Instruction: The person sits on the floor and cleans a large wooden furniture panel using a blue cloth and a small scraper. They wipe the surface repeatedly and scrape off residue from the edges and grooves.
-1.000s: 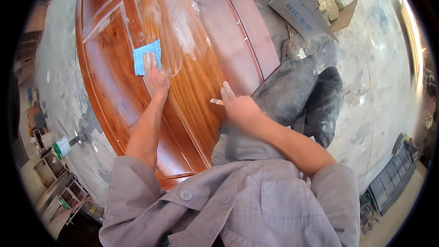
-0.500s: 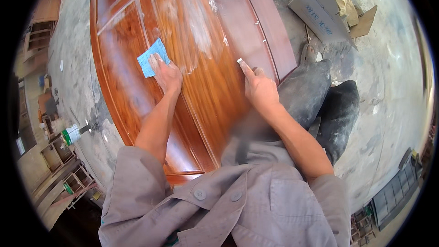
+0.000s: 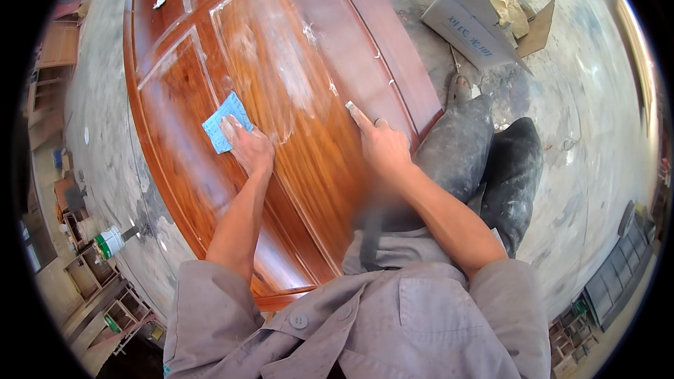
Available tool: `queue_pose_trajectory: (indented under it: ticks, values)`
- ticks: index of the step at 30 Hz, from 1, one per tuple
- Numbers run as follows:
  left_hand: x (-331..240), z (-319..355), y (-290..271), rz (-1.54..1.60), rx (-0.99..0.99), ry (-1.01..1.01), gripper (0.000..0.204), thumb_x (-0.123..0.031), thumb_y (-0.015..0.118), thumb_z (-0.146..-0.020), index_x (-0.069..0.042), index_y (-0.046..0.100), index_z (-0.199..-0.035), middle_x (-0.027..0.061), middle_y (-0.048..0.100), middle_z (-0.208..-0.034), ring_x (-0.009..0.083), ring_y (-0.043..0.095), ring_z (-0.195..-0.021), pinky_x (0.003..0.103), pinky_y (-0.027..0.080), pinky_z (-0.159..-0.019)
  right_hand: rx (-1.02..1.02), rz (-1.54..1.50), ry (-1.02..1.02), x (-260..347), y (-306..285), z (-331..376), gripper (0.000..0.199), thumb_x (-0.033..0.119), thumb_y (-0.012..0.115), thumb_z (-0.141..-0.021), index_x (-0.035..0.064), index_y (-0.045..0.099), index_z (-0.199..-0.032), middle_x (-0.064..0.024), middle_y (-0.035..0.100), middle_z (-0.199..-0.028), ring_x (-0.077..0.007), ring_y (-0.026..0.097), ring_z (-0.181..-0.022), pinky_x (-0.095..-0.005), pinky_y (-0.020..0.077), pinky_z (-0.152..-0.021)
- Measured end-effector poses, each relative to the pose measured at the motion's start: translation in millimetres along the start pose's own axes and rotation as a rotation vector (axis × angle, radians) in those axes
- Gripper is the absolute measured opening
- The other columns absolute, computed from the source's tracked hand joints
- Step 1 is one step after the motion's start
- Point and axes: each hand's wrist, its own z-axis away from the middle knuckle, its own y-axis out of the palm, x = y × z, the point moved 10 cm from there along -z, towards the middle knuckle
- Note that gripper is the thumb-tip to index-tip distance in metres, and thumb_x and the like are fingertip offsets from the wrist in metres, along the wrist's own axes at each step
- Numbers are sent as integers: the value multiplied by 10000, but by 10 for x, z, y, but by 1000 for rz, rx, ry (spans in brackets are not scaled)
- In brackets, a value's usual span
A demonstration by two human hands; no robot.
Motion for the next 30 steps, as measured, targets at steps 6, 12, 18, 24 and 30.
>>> queue_pose_trajectory:
  ticks: [6, 12, 18, 24, 30]
  values:
    - [-27, -53, 29, -10, -34, 36, 684, -132, 574, -1028, 11, 315, -1645, 195, 255, -1745, 345, 199, -1629, 484, 253, -1301, -47, 39, -23, 90, -145, -199, 655, 77, 529, -987, 316, 485, -1595, -209, 651, -969, -428, 703, -734, -546, 574, -679]
    - [-8, -25, 16, -2, -56, 46, 691, -125, 588, -1018, 20, 323, -1639, 206, 279, -1733, 359, 216, -1622, 483, 245, -1305, -127, 60, -86, 64, -107, -117, 579, 123, 582, -1007, 314, 534, -1551, -198, 668, -888, -448, 676, -668, -547, 557, -613]
    - [-14, -31, 47, -36, -8, 53, 733, -143, 621, -1001, 34, 304, -1638, 198, 219, -1753, 353, 165, -1636, 487, 297, -1281, -170, 74, -85, 33, -97, -206, 567, 133, 588, -1010, 311, 539, -1546, -196, 669, -889, -449, 674, -649, -557, 557, -605]
    - [-42, -23, 24, -1, -52, 75, 704, -111, 589, -1004, 40, 312, -1634, 221, 266, -1731, 368, 207, -1621, 489, 270, -1293, -151, 89, -67, 78, -117, -288, 524, 147, 601, -1011, 303, 576, -1510, -201, 666, -879, -444, 677, -644, -550, 565, -605]
    - [-11, -16, -20, 13, -17, 20, 689, -109, 563, -1011, 34, 313, -1637, 208, 270, -1735, 359, 203, -1625, 485, 256, -1299, -147, 75, -95, 95, -65, -148, 522, 146, 610, -1007, 300, 575, -1504, -197, 669, -883, -441, 682, -651, -544, 567, -597]
